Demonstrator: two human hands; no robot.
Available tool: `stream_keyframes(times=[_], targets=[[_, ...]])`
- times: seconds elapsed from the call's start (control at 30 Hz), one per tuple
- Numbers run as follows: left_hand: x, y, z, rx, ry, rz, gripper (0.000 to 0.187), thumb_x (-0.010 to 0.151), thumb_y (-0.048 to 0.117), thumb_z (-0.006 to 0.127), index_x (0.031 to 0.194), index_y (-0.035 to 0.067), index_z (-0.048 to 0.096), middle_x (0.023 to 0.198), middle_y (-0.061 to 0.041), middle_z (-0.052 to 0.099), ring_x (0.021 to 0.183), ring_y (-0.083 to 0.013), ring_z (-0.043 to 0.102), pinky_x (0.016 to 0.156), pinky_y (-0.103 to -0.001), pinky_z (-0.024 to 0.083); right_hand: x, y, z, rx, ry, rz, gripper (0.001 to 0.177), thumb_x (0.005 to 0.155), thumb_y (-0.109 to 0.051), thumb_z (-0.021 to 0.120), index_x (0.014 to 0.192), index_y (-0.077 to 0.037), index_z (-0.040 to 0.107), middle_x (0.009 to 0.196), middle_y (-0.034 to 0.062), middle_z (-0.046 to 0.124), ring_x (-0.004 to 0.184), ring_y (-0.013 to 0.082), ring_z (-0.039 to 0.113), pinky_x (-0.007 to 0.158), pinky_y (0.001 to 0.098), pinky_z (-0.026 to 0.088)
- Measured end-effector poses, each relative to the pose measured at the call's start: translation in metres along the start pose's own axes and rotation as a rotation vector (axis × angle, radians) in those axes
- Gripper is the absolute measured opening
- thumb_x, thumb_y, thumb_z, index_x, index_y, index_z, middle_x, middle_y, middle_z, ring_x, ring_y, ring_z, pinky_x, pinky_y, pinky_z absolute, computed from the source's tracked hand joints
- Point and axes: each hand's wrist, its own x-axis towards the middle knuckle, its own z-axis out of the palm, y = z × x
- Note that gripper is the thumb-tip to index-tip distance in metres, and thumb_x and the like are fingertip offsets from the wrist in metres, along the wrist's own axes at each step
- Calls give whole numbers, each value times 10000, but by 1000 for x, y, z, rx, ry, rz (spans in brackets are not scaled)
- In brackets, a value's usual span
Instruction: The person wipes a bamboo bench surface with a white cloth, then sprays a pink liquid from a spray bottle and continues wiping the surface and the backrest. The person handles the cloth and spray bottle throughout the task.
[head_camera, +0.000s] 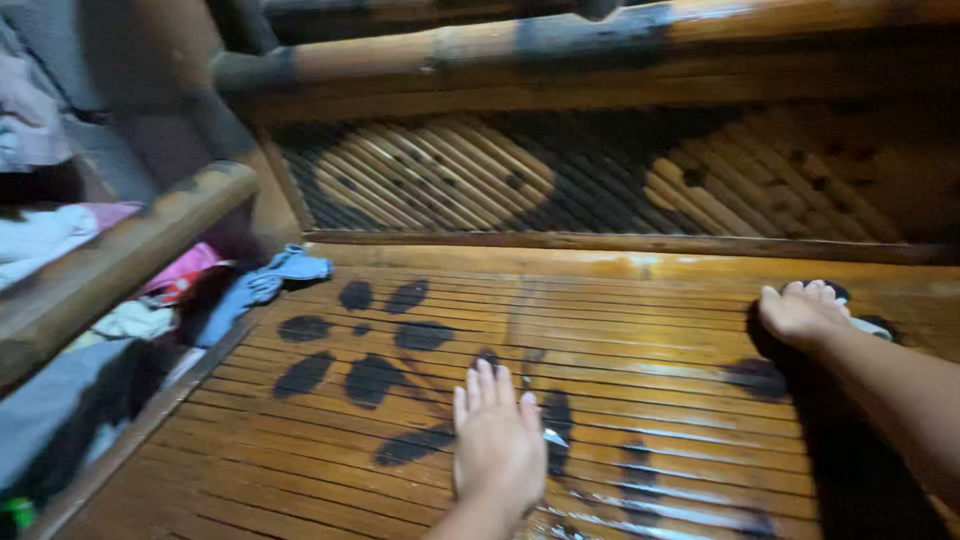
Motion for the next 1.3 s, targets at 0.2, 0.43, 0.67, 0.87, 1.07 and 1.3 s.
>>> stream_keyframes(times=[0.2,0.43,0.67,0.87,1.07,1.3], targets=[[-4,-2,-5,-2,28,52,605,1031,359,355,1466,-60,392,1585,-284,275,1487,-384,214,1203,-487,87,-40,-104,-2,-50,45,36,735,958,-557,479,1365,41,608,1497,277,503,1398,433,452,1137,541,368],[-4,1,-10,-51,9,9,587,1023,345,370,1463,-42,404,1587,-255,294,1496,-362,217,1211,-479,89,-101,-95,-55,36,-39,-79,513,994,-496,515,1424,-254,655,1351,181,720,1233,369,680,1049,476,519],[1,-2,-4,-60,-31,-46,621,1007,395,375,1491,6,364,1673,-202,230,1517,-310,175,1225,-442,62,-99,-81,-49,128,146,-243,495,973,-433,529,1426,-242,587,1337,176,654,1138,423,651,975,521,500],[25,21,-6,-4,-30,-240,553,958,423,507,1335,18,522,1444,-161,482,1351,-321,424,1132,-466,320,-109,-87,-51,158,152,-235,427,995,-402,543,1350,-179,625,1285,202,676,1133,437,649,977,541,501],[120,79,43,-280,138,6,466,885,290,555,1283,48,585,1392,-140,544,1362,-308,444,1164,-473,283,-121,-99,-65,191,193,-208,356,971,-358,580,1263,-173,664,1179,211,710,1070,440,668,955,538,506],[133,85,98,-136,89,76,395,985,252,503,1316,46,565,1550,-220,401,1462,-344,327,1215,-477,180,-110,-99,-59,144,306,-162,245,932,-346,678,1125,-212,750,968,195,748,906,418,706,856,515,548]])
